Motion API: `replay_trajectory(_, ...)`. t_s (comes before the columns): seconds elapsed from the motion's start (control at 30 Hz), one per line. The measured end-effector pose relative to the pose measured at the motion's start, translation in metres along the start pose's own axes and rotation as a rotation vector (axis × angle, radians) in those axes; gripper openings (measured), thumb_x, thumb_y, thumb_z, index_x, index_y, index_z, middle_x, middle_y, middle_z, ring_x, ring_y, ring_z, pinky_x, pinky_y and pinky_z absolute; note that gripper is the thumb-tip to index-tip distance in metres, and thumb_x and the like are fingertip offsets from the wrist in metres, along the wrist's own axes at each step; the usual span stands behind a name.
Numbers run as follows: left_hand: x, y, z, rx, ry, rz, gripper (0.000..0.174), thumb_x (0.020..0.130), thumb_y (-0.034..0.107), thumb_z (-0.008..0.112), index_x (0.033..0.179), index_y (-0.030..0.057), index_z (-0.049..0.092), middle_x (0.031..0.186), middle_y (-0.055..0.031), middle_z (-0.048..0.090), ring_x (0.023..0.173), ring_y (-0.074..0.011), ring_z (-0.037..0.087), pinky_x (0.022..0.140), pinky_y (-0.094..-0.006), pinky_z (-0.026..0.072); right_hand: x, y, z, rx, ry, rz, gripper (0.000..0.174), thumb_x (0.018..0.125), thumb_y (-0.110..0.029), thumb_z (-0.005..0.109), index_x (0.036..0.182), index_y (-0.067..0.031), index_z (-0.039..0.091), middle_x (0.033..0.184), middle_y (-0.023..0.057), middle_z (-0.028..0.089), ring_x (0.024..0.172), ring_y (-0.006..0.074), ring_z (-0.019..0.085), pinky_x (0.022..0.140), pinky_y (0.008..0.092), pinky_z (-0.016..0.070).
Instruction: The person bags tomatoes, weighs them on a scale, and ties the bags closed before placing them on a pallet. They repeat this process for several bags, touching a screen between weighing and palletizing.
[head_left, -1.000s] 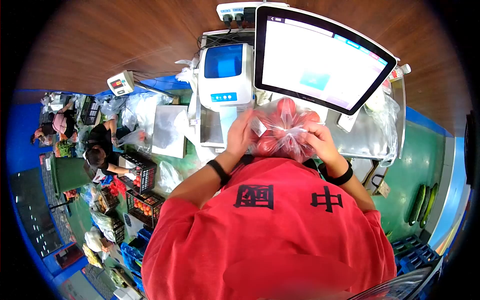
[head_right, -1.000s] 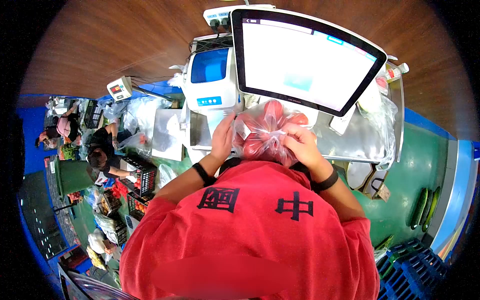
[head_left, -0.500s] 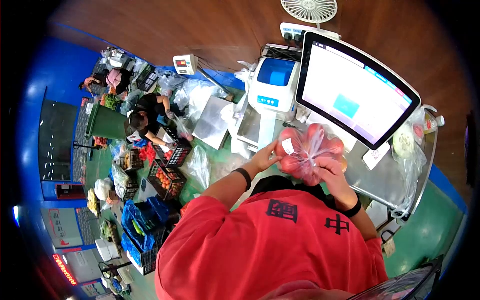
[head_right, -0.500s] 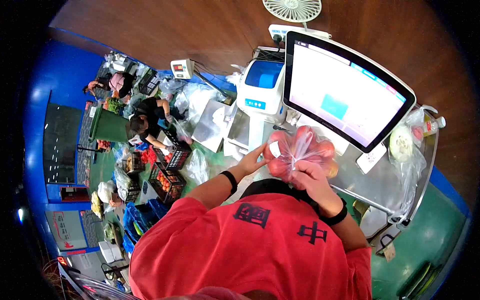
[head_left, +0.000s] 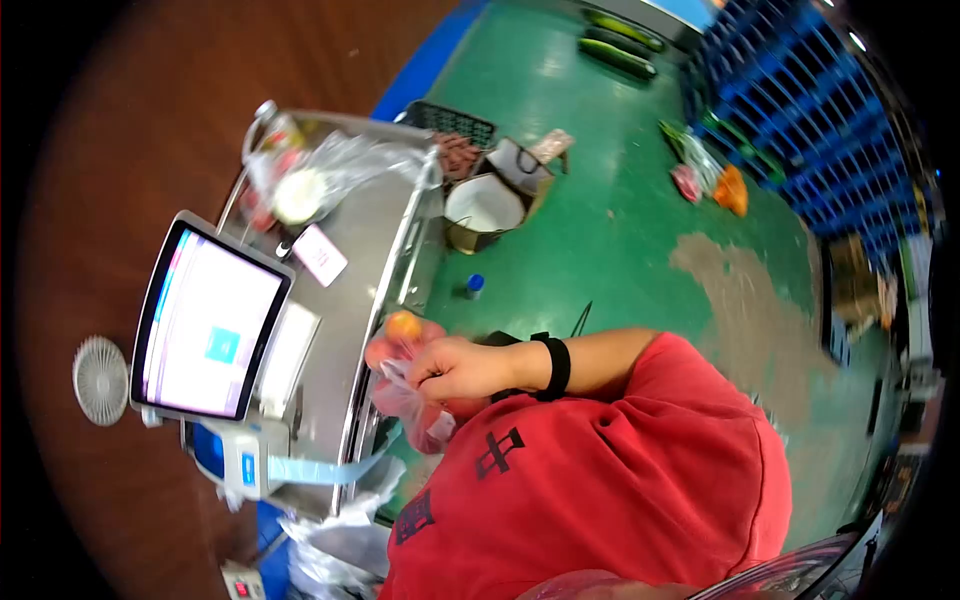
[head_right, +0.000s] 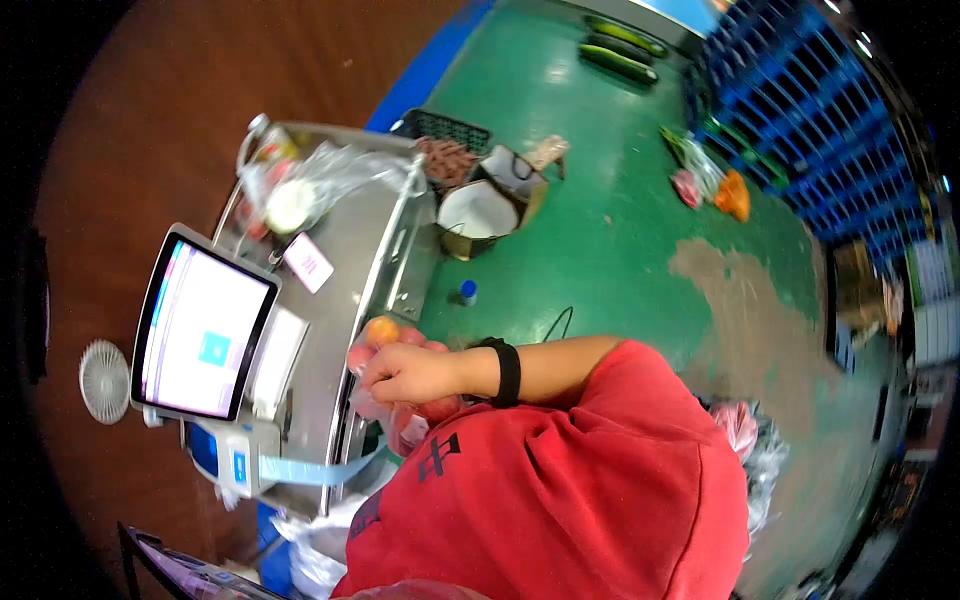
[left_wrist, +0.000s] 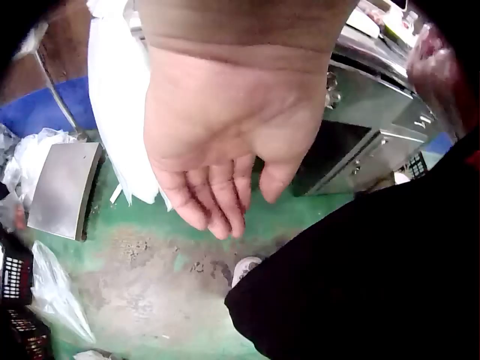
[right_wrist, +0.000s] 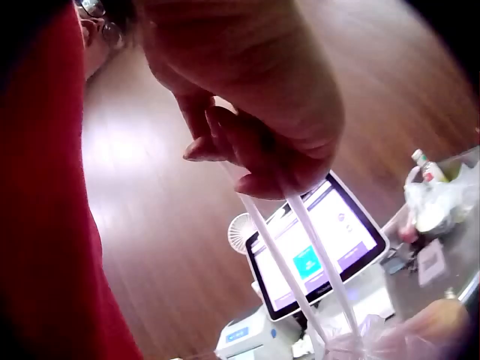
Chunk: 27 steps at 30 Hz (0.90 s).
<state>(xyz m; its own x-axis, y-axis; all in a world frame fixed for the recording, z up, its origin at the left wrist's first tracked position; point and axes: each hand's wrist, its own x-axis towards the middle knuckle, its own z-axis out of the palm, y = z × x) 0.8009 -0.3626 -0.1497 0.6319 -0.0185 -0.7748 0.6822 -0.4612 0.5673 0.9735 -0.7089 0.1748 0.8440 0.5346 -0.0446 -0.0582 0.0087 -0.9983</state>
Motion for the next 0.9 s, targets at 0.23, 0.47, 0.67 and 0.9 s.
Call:
replay_trajectory(0.23,0.072,0.076,0.022,0.326,-0.182,-0.002,0.024,0.08,0.026,0.052,0.083,0.0027,0.057,0.066,-0.0079,0.058,0.06,-0.0151,0.054,0.052,-0.0269,0.0415,-0.136,0.059,-0.086,-0.154,0.441,0.086,0.016,0.071,-0.014,0.048,0.066,0.0005,0.053,0.056,0.0102,0.051,0.053,0.0175,0.049,0.051,0.0316,0.0379)
replay_trajectory(0.47,0.169,0.231,0.129,0.542,-0.273,0.15,0.019,0.08,0.024,0.053,0.083,0.0051,0.056,0.063,-0.0054,0.057,0.052,-0.012,0.052,0.044,-0.0241,0.0387,-0.286,0.102,-0.189,-0.118,0.773,0.184,0.02,0.073,-0.02,0.051,0.072,-0.0018,0.057,0.066,0.0165,0.057,0.061,0.0281,0.056,0.057,0.0376,0.0429)
replay_trajectory(0.67,0.102,0.433,0.298,0.256,-0.338,0.156,0.015,0.084,0.013,0.047,0.097,0.0069,0.053,0.076,-0.0036,0.059,0.062,-0.0104,0.054,0.052,-0.0218,0.0407,-0.381,0.132,-0.299,-0.129,0.986,0.352,0.024,0.069,-0.025,0.055,0.075,-0.0018,0.059,0.064,0.0169,0.058,0.061,0.0293,0.058,0.057,0.0379,0.045)
replay_trajectory(0.9,0.15,0.466,0.326,0.676,-0.311,-0.087,0.017,0.081,0.016,0.048,0.092,0.0047,0.053,0.074,-0.0059,0.06,0.059,-0.0128,0.054,0.05,-0.0248,0.0411,-0.51,0.144,-0.461,-0.003,1.364,0.614,0.027,0.073,-0.026,0.053,0.08,-0.0011,0.062,0.068,0.011,0.058,0.064,0.0178,0.056,0.057,0.0293,0.0439)
